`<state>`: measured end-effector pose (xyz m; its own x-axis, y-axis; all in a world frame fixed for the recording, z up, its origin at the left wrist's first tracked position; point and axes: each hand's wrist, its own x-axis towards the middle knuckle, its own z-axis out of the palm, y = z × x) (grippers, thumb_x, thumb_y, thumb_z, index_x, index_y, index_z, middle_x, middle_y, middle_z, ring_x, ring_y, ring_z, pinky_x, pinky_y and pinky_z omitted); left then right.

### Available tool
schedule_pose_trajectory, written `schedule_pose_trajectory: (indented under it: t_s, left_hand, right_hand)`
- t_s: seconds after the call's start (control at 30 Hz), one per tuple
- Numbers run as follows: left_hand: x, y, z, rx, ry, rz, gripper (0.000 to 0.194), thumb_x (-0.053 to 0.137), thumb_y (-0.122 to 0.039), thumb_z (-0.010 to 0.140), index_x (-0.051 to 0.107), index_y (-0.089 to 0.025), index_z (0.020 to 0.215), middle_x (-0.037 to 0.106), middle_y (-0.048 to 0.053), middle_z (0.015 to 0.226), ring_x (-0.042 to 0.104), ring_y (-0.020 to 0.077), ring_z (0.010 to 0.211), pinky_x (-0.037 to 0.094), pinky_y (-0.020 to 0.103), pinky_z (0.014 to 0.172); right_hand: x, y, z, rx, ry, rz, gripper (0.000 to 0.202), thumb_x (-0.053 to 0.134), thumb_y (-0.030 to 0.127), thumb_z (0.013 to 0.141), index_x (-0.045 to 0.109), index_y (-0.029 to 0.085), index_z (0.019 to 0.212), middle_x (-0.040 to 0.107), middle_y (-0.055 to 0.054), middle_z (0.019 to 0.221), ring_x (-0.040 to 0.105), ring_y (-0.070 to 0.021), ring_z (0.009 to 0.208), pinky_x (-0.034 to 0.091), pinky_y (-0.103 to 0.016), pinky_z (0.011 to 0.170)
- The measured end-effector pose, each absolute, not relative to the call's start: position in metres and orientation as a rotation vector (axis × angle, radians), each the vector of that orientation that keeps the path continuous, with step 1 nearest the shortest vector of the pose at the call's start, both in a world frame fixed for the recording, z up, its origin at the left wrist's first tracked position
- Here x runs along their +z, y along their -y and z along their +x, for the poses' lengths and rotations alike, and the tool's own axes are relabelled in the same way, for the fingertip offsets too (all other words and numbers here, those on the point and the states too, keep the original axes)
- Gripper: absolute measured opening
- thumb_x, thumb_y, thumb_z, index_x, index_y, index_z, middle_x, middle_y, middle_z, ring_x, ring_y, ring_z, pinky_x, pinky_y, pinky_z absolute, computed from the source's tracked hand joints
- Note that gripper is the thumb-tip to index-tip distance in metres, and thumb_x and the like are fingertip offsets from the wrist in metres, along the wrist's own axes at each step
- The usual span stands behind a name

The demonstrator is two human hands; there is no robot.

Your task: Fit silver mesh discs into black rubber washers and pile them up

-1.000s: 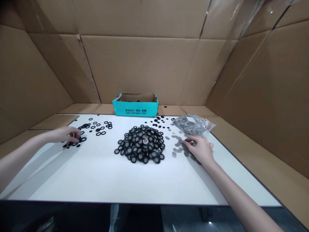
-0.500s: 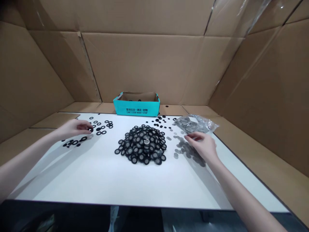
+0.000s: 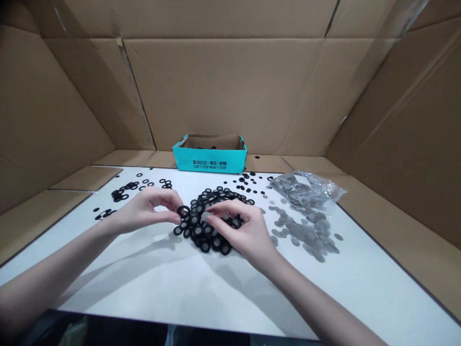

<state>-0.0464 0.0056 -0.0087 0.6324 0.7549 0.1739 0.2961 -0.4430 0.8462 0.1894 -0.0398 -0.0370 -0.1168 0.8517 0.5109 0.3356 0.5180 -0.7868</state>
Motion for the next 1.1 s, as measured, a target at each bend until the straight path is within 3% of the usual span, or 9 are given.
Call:
schedule_pose_trajectory:
  t_s: [0.17,0.4,0.6,0.87,1.1]
  left_hand:
    - [-0.014,0.001,-0.033,0.696,-0.740,2.023,0.015,0.075,-0.024,0.077,0.067,-0.012,0.078,0.069,0.003,0.071,0.062,0.0125,0.064,0.051,0.022,0.062]
    - [-0.024,0.005,-0.028,0.748,-0.758,1.927,0.014,0.075,-0.023,0.077,0.068,-0.012,0.078,0.070,0.004,0.073,0.063,0.0126,0.066,0.052,0.022,0.064]
    - [-0.026,0.009,-0.022,0.778,-0.797,1.868,0.014,0.073,-0.025,0.077,0.067,-0.012,0.077,0.068,0.003,0.070,0.061,0.0116,0.064,0.052,0.021,0.063]
    - [-0.031,0.013,-0.019,0.820,-0.801,1.810,0.017,0.061,-0.027,0.088,0.068,-0.013,0.082,0.067,0.003,0.072,0.062,0.0115,0.065,0.051,0.020,0.061]
    - [-0.035,0.020,-0.011,0.949,-0.847,1.979,0.013,0.061,-0.022,0.088,0.068,-0.014,0.081,0.068,0.003,0.073,0.061,0.0113,0.064,0.050,0.020,0.060]
  right_hand:
    - [-0.036,0.039,0.177,0.494,1.740,-0.898,0.001,0.072,0.021,0.078,0.071,0.022,0.078,0.074,-0.001,0.070,0.067,-0.0158,0.063,0.054,-0.029,0.062]
    - [-0.044,0.036,0.174,0.140,1.869,-0.768,0.013,0.066,0.013,0.084,0.073,0.023,0.087,0.070,-0.002,0.068,0.060,-0.0165,0.061,0.049,-0.033,0.060]
    - [-0.050,0.034,0.173,0.046,1.864,-0.746,0.020,0.065,0.011,0.084,0.075,0.025,0.094,0.066,-0.003,0.069,0.058,-0.0164,0.063,0.049,-0.032,0.058]
    - [-0.058,0.036,0.176,0.198,1.802,-0.834,0.020,0.065,0.015,0.085,0.070,0.026,0.101,0.066,-0.004,0.081,0.060,-0.0193,0.075,0.052,-0.034,0.063]
    - [-0.062,0.040,0.180,0.281,1.904,-0.841,0.010,0.059,0.011,0.086,0.060,0.021,0.083,0.062,-0.001,0.070,0.057,-0.0159,0.068,0.046,-0.028,0.059]
